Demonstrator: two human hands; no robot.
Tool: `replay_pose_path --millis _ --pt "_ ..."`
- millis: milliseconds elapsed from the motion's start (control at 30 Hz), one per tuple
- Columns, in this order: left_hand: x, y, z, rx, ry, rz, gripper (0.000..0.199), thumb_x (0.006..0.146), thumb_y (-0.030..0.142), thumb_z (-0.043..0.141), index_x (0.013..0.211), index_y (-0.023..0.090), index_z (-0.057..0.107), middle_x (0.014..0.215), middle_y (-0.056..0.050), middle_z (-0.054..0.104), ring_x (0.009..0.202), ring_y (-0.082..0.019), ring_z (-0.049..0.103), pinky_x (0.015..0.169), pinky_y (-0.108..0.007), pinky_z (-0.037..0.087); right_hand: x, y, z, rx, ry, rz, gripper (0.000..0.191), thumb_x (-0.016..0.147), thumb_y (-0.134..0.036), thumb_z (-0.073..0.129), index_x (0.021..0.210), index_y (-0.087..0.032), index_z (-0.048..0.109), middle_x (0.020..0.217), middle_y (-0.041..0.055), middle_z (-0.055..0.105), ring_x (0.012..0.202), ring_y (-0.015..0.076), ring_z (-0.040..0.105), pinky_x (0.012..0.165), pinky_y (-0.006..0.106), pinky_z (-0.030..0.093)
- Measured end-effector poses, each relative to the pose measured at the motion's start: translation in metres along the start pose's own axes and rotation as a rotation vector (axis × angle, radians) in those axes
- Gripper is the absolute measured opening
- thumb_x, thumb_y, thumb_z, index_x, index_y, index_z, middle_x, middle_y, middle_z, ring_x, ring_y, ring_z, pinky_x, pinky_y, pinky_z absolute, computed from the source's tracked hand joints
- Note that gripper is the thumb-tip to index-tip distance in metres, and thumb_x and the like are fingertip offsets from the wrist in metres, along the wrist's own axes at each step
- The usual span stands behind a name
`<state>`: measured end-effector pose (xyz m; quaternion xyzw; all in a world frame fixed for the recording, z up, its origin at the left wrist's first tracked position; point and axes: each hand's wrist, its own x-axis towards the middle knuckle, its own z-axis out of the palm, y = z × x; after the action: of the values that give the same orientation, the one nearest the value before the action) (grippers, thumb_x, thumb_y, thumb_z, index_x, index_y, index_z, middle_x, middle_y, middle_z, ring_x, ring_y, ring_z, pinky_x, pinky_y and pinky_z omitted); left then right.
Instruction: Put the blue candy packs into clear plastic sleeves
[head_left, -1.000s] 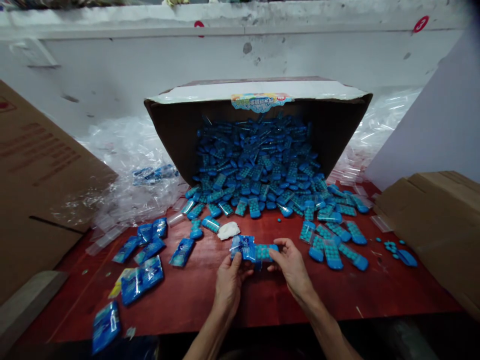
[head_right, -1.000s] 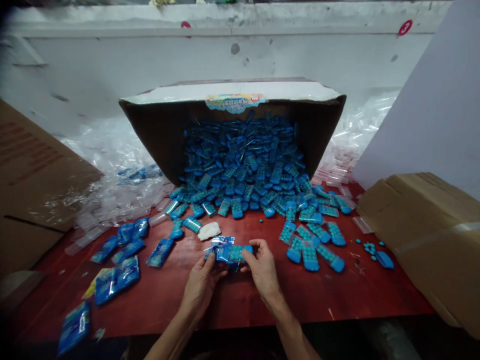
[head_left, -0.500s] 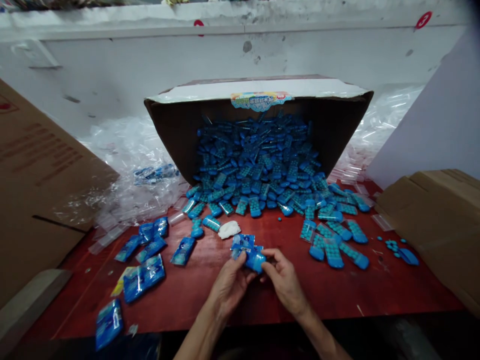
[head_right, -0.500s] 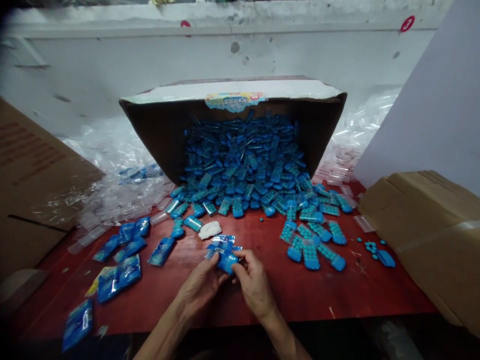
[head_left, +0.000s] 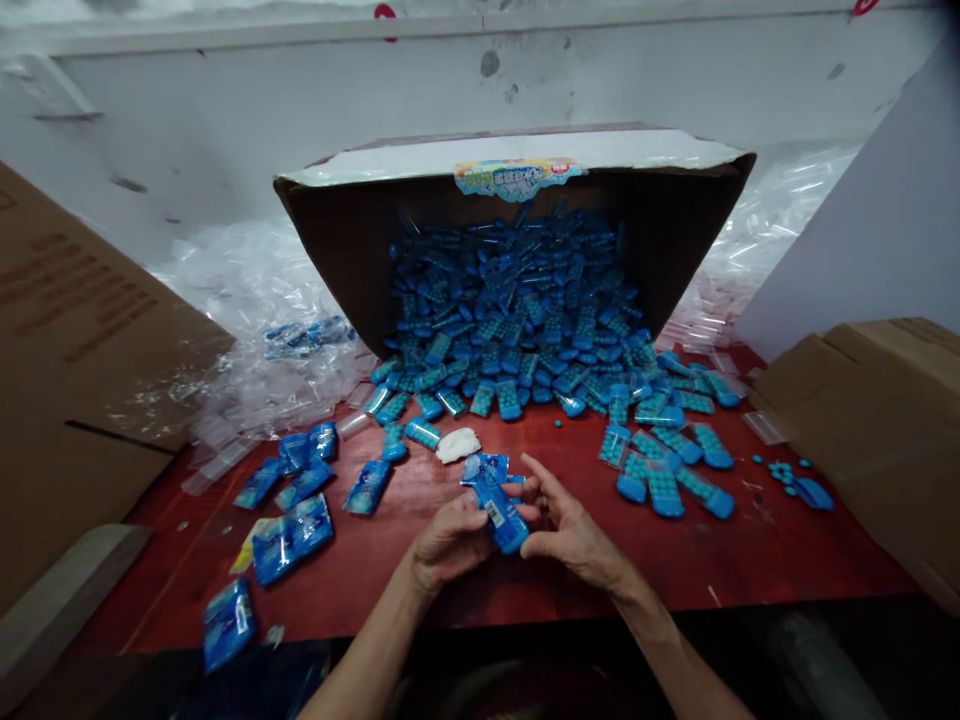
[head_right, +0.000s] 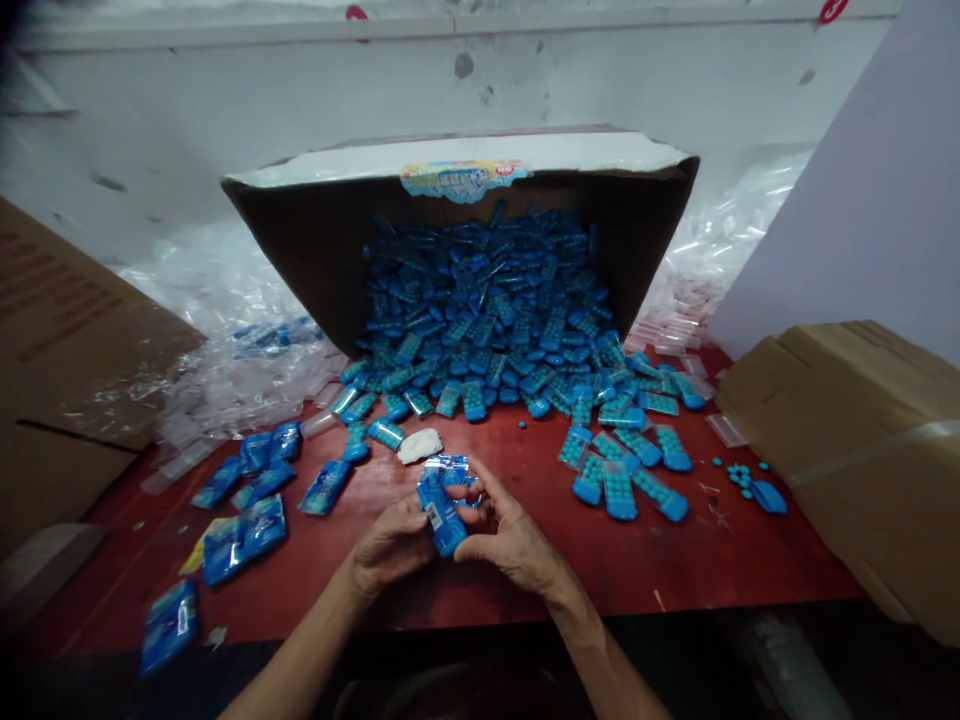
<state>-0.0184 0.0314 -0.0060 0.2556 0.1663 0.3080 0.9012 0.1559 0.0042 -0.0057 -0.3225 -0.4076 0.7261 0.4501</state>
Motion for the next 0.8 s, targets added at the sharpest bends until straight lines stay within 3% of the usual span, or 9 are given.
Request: replay_pose_path --millis 167,367,600,700,800 --pt "0.002 -0.011 0.008 -0.015 0.078 0.03 0.03 0.071 0.022 0.058 0.098 0.01 0.06 0.088 -0.01 0.067 0.085 -0.02 0.061 0.082 -0.032 0.04 0.002 0.012 -0.006 -0.041 0.003 -0.069 0.079 0.058 -0.018 0.071 0.126 -0.034 0.033 0.096 -0.0014 0.045 0.075 0.009 0.048 0.068 0.023 0.042" --pt "-0.002 -0.029 0.016 -0.042 0.335 0.1 0.02 0.072 0.027 0.058 0.085 0.012 0.064 0.079 -0.006 0.067 0.077 -0.016 0.061 0.081 -0.029 0.041 0.002 0.032 -0.002 -0.158 0.106 -0.204 0.072 0.063 -0.036 0.069 0.126 -0.03 0.034 0.089 -0.0007 0.046 0.073 0.011 0.047 0.068 0.023 0.041" --pt "0.002 -0.038 0.025 0.021 0.598 0.163 0.025 0.07 0.029 0.059 0.088 0.011 0.063 0.078 -0.007 0.066 0.076 -0.017 0.058 0.077 -0.031 0.043 -0.002 0.047 -0.002 -0.351 0.232 -0.258 0.062 0.067 -0.046 0.061 0.122 -0.027 0.039 0.084 -0.0003 0.05 0.078 0.0143 0.049 0.074 0.026 0.04" --pt "0.002 -0.037 0.029 0.007 0.605 0.178 0.025 0.07 0.029 0.06 0.089 0.013 0.063 0.08 -0.006 0.066 0.076 -0.016 0.058 0.078 -0.031 0.042 -0.001 0.048 -0.004 -0.317 0.237 -0.241 0.066 0.064 -0.05 0.062 0.121 -0.024 0.04 0.082 -0.0003 0.051 0.075 0.0147 0.05 0.073 0.026 0.041" --pt "-0.004 -0.033 0.031 -0.027 0.528 0.142 0.025 0.072 0.029 0.058 0.092 0.015 0.063 0.082 -0.006 0.065 0.077 -0.016 0.058 0.08 -0.033 0.041 0.001 0.047 -0.005 -0.254 0.189 -0.191 0.066 0.062 -0.05 0.064 0.118 -0.023 0.043 0.084 0.0008 0.054 0.079 0.0163 0.052 0.074 0.027 0.042"
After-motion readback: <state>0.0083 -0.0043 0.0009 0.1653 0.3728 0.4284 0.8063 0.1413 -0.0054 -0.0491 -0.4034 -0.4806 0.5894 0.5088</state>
